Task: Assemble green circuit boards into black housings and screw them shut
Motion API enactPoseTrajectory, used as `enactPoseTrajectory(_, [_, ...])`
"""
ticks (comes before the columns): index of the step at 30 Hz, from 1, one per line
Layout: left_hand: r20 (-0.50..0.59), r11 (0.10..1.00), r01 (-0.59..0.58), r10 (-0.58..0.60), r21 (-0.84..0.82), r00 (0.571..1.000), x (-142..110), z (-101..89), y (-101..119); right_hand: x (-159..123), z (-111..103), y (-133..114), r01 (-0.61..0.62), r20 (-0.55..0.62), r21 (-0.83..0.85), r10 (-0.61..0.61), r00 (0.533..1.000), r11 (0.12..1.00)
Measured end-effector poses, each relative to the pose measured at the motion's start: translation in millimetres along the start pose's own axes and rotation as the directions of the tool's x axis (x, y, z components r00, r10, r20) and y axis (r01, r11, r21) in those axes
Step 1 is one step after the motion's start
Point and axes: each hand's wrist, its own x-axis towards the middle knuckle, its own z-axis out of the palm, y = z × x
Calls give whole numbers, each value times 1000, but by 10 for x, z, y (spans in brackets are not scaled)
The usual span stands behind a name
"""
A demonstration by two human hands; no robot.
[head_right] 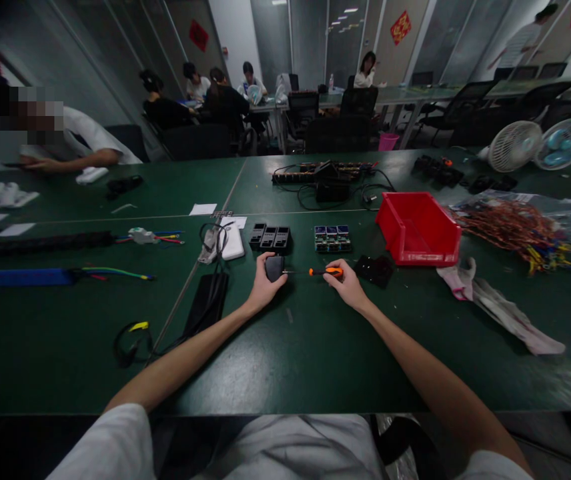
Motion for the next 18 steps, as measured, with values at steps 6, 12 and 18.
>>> enactPoseTrajectory(6, [3, 1000, 8, -8, -11, 1000, 0, -1, -1, 14, 12, -20, -28, -1, 21, 28, 1000, 999])
enactPoseTrajectory(12, [-4, 1000, 4, -4, -17, 1000, 0, 1, 2, 10, 17, -47, -49, -26, -46, 48, 999, 998])
enactPoseTrajectory(18, [-1, 1000, 8, -8, -16, 1000, -1, 7, -4, 4, 5, -41, -86, -1, -107, 86, 996, 990])
